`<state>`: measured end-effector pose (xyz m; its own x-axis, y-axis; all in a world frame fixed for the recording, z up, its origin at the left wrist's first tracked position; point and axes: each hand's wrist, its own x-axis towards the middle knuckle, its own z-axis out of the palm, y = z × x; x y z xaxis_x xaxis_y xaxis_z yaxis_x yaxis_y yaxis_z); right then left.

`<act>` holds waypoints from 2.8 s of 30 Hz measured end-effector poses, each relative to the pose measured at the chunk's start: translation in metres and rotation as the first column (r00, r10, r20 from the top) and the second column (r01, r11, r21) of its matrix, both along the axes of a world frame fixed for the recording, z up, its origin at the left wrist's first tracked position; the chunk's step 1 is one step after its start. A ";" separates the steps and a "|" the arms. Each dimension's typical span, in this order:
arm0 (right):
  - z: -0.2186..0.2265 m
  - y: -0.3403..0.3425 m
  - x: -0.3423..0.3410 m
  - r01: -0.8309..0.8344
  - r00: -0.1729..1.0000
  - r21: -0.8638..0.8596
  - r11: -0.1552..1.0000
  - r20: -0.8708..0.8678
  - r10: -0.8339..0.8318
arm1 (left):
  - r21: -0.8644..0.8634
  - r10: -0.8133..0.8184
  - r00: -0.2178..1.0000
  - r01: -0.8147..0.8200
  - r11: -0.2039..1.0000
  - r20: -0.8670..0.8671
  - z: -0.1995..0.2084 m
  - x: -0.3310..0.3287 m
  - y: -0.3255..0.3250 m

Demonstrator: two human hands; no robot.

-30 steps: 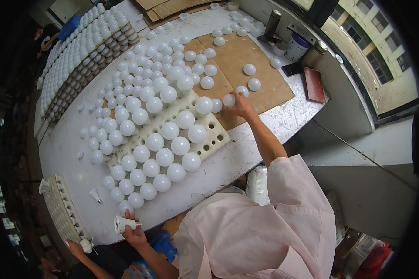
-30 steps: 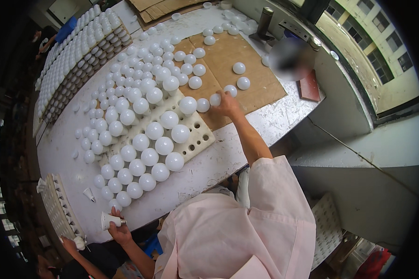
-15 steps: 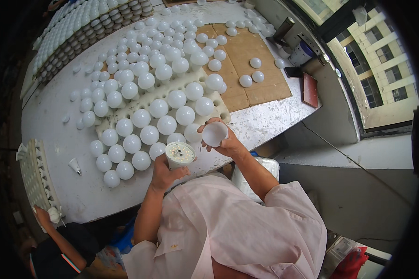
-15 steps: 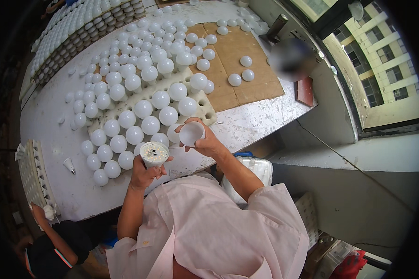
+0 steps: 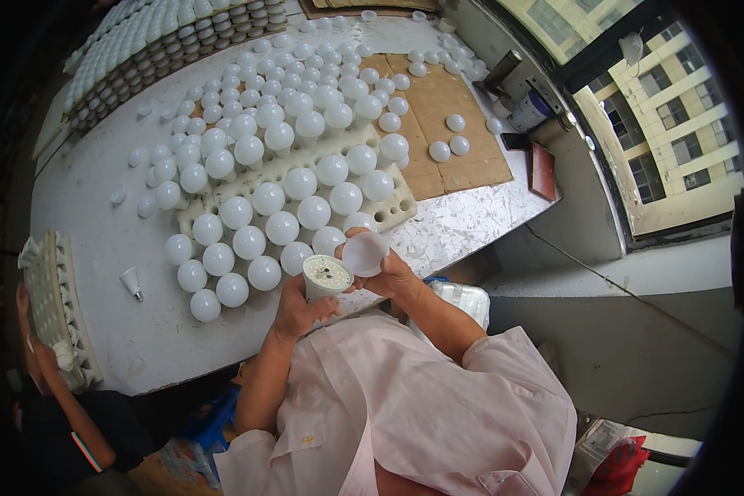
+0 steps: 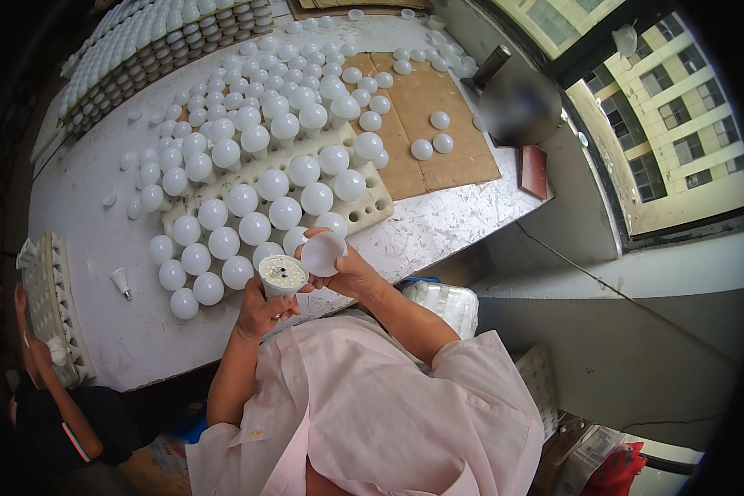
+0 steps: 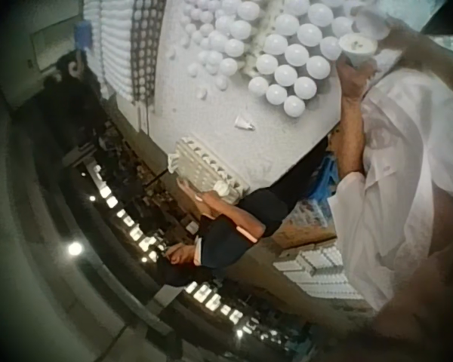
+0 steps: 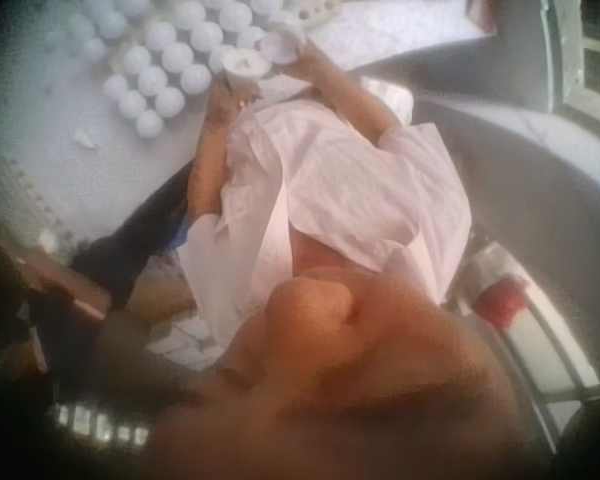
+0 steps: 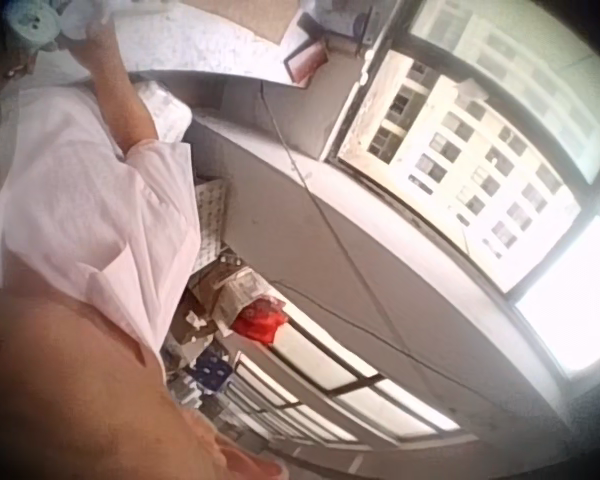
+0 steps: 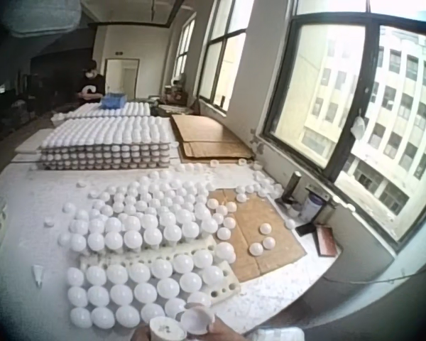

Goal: The person assembles light bulbs by repeatedly taking bulb bases and plastic diffuser caps, pressing the caps onto the bases by hand, and placing the assembled light bulbs into slots on a foam tray.

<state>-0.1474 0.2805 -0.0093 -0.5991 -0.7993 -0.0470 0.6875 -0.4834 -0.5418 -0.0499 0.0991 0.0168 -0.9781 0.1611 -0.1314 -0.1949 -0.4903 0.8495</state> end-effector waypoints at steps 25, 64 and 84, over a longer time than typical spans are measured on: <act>0.076 -0.021 0.012 -0.224 0.969 -0.275 0.935 -0.165 0.184 | -0.174 0.314 0.941 -0.332 0.927 -0.126 0.050 0.064 -0.040; 0.081 -0.042 0.012 0.080 0.115 0.763 0.641 -0.646 0.754 | -0.730 -0.074 0.986 0.160 0.665 0.149 0.040 0.035 -0.043; 0.016 -0.047 0.016 0.198 -0.038 0.271 0.942 -0.958 0.284 | -0.740 -0.066 0.986 0.159 0.653 0.154 0.012 0.023 -0.035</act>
<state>-0.1310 0.2333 0.0070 -0.1814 -0.9146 0.3613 -0.6523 -0.1630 -0.7402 -0.0271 0.0645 0.0285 -0.9318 0.0704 -0.3561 -0.3144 0.3335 0.8888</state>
